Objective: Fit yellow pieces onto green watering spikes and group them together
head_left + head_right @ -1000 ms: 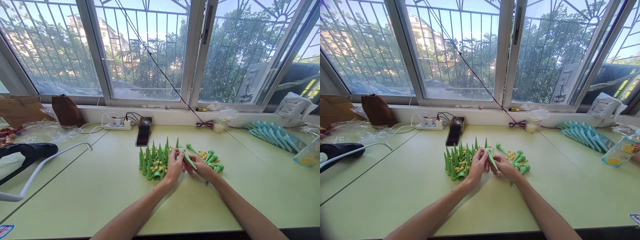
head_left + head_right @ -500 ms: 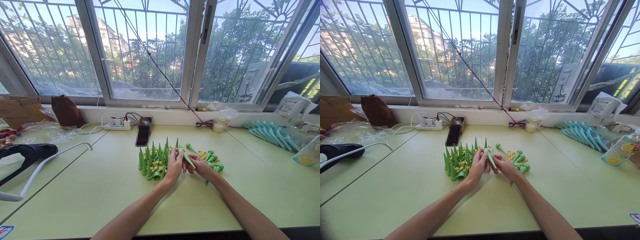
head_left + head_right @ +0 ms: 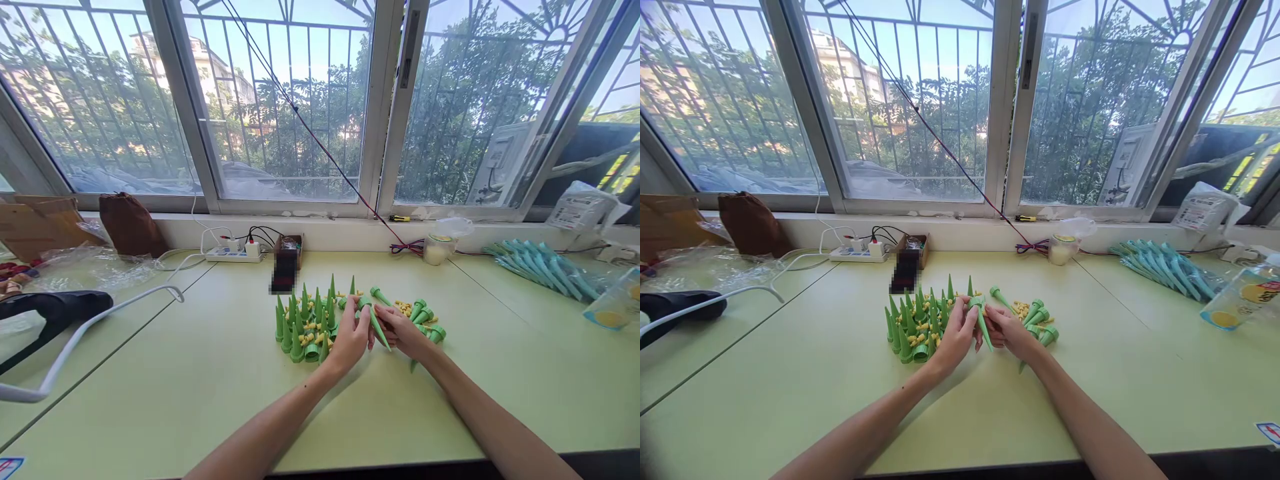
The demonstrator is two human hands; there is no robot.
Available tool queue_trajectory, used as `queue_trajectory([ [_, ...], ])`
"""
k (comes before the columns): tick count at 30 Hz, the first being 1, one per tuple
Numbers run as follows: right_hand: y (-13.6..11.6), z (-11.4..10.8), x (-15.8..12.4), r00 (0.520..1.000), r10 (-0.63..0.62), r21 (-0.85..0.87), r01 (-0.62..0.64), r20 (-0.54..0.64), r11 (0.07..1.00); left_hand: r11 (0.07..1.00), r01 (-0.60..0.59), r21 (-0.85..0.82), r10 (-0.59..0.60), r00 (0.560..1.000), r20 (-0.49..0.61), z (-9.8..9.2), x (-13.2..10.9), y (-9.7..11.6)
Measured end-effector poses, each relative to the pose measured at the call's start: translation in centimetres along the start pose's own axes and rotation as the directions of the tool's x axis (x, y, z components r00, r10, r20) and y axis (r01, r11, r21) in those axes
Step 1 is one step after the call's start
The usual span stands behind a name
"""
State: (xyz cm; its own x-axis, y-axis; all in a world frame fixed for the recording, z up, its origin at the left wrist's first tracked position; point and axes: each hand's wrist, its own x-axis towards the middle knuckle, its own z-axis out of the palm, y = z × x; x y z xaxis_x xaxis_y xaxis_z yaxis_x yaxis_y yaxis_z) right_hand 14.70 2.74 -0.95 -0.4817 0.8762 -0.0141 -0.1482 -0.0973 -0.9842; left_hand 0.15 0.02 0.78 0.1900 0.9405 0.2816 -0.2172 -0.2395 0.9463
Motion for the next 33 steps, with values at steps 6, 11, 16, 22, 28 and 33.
queue_trajectory([
  [6,0.57,-0.15,0.43,0.998,-0.02,0.028,0.022,-0.056,0.999,0.995,-0.02,0.094,0.013,0.997,0.072,0.02,-0.34,-0.27],
  [11,0.23,0.11,0.5,0.991,-0.013,0.039,0.019,-0.133,0.999,0.988,-0.024,0.152,0.013,0.997,0.074,0.04,-0.5,-0.46],
  [16,-0.06,0.31,0.63,0.984,-0.07,0.001,0.071,-0.166,0.997,0.994,0.012,0.113,-0.017,0.999,0.044,0.02,-0.22,-0.87],
  [22,0.35,0.52,0.88,0.933,-0.267,-0.232,0.211,-0.242,0.949,0.999,0.051,0.014,-0.05,0.997,-0.051,0.03,0.09,-0.96],
  [28,0.49,0.48,0.92,0.884,-0.383,-0.396,0.261,-0.268,0.88,0.993,0.108,-0.051,-0.114,0.984,-0.134,-0.18,0.35,-0.88],
  [33,0.7,0.49,0.82,0.874,-0.435,-0.478,0.293,-0.216,0.828,0.983,0.147,-0.107,-0.164,0.971,-0.173,-0.22,0.33,-0.56],
])
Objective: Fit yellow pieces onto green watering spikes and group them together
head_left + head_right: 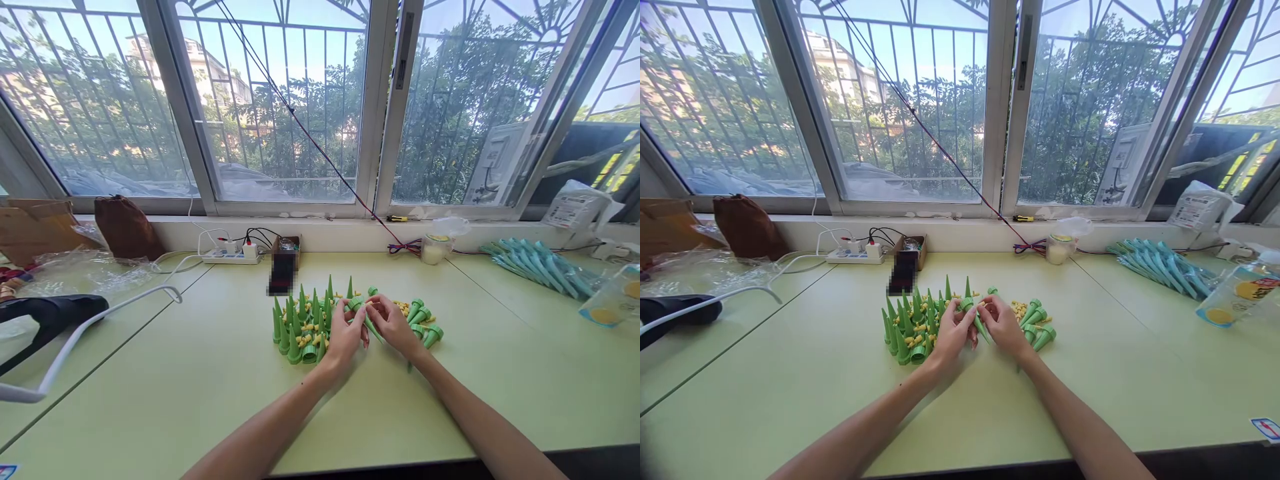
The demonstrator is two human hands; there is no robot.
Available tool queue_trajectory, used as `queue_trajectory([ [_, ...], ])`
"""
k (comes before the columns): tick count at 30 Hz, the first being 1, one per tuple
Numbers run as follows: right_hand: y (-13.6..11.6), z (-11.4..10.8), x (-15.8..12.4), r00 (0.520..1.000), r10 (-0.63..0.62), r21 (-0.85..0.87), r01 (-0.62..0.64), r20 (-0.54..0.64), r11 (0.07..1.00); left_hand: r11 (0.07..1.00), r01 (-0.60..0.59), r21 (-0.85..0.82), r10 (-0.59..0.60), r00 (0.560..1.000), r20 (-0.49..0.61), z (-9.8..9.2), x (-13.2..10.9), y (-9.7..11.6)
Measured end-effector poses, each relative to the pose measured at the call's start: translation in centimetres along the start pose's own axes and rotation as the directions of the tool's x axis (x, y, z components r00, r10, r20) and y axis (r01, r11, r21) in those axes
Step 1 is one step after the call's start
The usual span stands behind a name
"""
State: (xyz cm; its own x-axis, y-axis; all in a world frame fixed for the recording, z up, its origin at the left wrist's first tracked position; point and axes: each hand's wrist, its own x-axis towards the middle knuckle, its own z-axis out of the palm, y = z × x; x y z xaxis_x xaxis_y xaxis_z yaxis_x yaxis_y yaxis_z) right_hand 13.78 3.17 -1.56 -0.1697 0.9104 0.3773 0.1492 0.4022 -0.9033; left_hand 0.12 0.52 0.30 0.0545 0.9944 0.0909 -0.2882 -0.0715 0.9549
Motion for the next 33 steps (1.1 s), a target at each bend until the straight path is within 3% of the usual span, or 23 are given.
queue_trajectory([
  [6,0.16,-0.17,-0.08,0.998,-0.053,-0.054,0.055,0.039,0.997,1.0,0.019,-0.023,-0.019,1.0,0.018,0.04,-0.1,0.16],
  [19,-0.33,-0.39,-0.27,0.995,-0.007,-0.027,0.01,0.097,1.0,0.999,0.045,-0.007,-0.045,0.996,0.072,-0.24,0.17,-0.06],
  [33,0.0,-0.25,-0.08,0.947,0.264,0.316,-0.31,0.181,0.897,1.0,-0.016,0.009,0.015,0.992,0.127,0.2,0.07,0.07],
])
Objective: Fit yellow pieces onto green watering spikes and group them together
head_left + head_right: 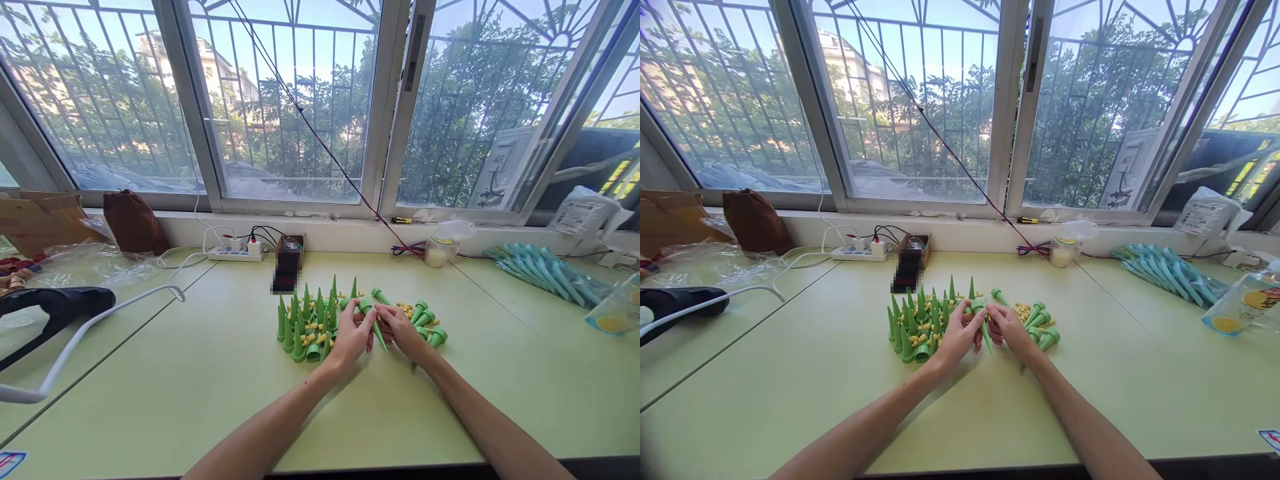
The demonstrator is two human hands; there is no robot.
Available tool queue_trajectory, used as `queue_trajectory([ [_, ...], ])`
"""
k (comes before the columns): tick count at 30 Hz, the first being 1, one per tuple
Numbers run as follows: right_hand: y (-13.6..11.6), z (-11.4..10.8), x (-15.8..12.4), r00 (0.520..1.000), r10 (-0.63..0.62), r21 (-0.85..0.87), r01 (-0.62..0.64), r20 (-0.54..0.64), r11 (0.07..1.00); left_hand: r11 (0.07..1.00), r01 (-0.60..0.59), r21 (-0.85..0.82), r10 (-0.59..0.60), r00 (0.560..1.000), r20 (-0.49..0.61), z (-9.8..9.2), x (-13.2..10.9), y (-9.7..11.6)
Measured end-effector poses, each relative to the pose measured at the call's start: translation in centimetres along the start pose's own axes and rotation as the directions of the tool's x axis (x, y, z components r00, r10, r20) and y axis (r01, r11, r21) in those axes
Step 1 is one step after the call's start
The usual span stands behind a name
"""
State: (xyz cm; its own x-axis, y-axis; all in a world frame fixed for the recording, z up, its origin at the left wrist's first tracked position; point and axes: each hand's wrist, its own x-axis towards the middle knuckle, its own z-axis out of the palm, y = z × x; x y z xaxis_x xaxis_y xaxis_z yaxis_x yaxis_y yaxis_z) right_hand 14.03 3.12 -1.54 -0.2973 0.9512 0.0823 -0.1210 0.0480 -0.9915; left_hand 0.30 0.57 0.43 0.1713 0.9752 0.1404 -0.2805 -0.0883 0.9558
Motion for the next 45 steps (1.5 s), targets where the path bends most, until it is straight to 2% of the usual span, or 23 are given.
queue_trajectory([
  [8,-0.2,0.28,-0.12,0.999,-0.005,-0.027,0.004,-0.032,1.0,0.999,-0.018,0.048,0.018,1.0,-0.005,0.21,-0.37,0.28],
  [15,-0.27,0.35,-0.21,0.998,-0.064,-0.09,0.065,0.009,0.994,0.993,-0.008,0.118,0.016,0.998,-0.066,0.28,-0.52,0.44],
  [21,-0.04,0.11,-0.2,0.995,-0.094,-0.09,0.096,0.016,0.991,0.996,-0.011,0.086,0.014,0.999,-0.037,0.44,-0.72,0.85],
  [45,0.23,0.0,-0.18,0.995,-0.1,-0.155,0.102,0.019,0.983,0.995,-0.011,0.103,0.019,0.997,-0.07,0.34,-0.64,0.68],
])
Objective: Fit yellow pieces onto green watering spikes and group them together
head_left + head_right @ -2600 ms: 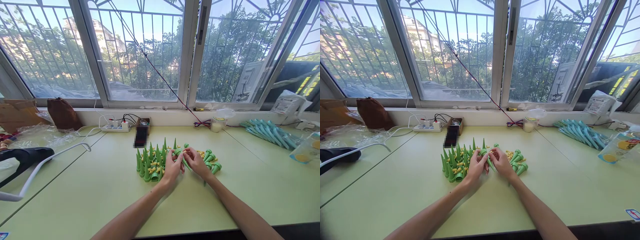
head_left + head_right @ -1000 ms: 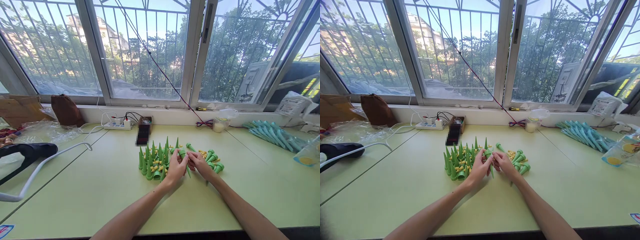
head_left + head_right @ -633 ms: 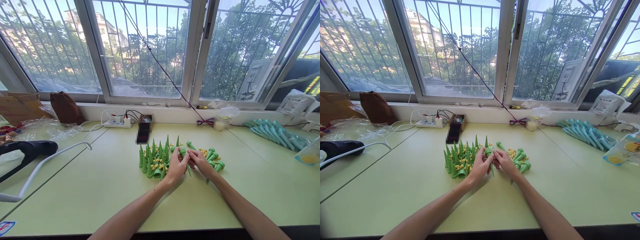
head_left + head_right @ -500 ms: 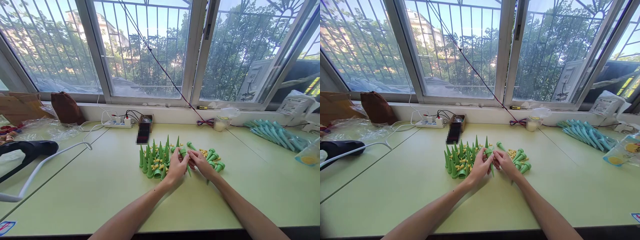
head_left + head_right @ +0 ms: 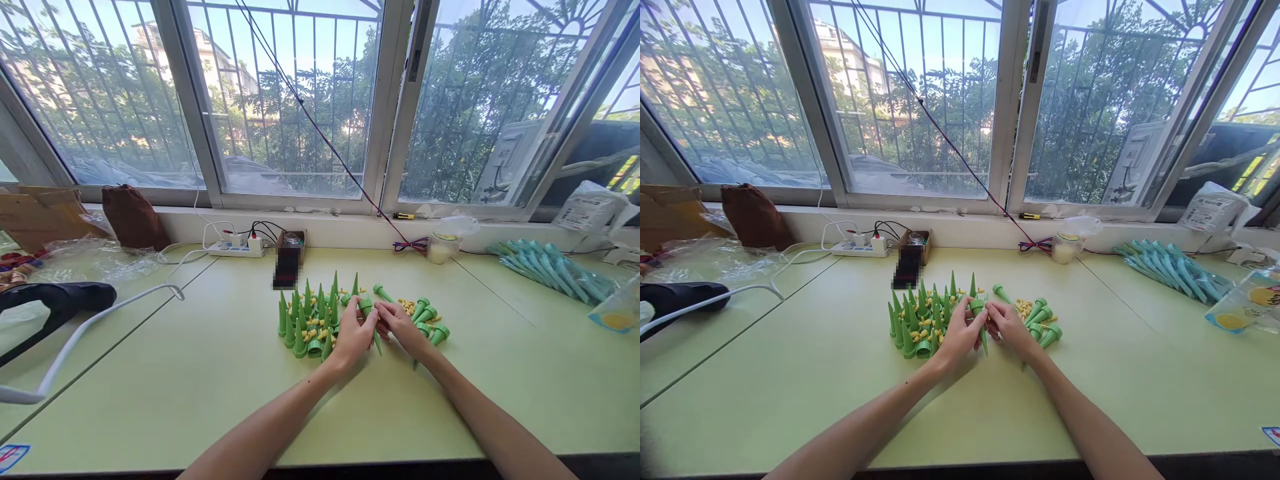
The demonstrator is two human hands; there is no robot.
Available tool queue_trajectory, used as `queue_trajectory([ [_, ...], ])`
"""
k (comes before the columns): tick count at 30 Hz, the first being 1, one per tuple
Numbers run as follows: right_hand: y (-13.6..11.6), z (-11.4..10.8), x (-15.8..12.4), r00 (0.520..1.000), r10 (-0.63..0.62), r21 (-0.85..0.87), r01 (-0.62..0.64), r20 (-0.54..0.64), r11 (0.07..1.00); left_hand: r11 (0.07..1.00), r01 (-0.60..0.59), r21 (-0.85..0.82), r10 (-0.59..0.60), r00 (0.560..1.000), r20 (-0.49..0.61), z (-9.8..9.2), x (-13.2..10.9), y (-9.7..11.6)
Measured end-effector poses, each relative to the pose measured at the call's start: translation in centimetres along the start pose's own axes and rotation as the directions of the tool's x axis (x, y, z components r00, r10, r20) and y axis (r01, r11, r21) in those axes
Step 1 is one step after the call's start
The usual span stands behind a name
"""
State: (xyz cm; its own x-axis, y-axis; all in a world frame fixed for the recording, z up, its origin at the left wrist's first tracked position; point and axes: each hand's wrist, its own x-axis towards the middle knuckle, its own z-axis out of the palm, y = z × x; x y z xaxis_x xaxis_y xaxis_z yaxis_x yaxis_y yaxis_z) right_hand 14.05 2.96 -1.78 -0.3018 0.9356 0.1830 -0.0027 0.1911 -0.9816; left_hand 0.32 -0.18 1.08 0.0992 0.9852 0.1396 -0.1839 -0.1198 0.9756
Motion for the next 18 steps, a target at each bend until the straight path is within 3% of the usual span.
queue_trajectory([
  [8,0.22,-0.14,-0.03,0.999,-0.046,-0.116,0.047,0.013,0.992,1.0,0.016,0.024,-0.016,1.0,0.013,0.0,-0.22,-0.03],
  [18,0.04,-0.1,0.01,0.999,-0.047,-0.107,0.048,0.014,0.993,0.997,0.025,0.073,-0.025,1.0,0.006,-0.1,-0.09,-0.6],
])
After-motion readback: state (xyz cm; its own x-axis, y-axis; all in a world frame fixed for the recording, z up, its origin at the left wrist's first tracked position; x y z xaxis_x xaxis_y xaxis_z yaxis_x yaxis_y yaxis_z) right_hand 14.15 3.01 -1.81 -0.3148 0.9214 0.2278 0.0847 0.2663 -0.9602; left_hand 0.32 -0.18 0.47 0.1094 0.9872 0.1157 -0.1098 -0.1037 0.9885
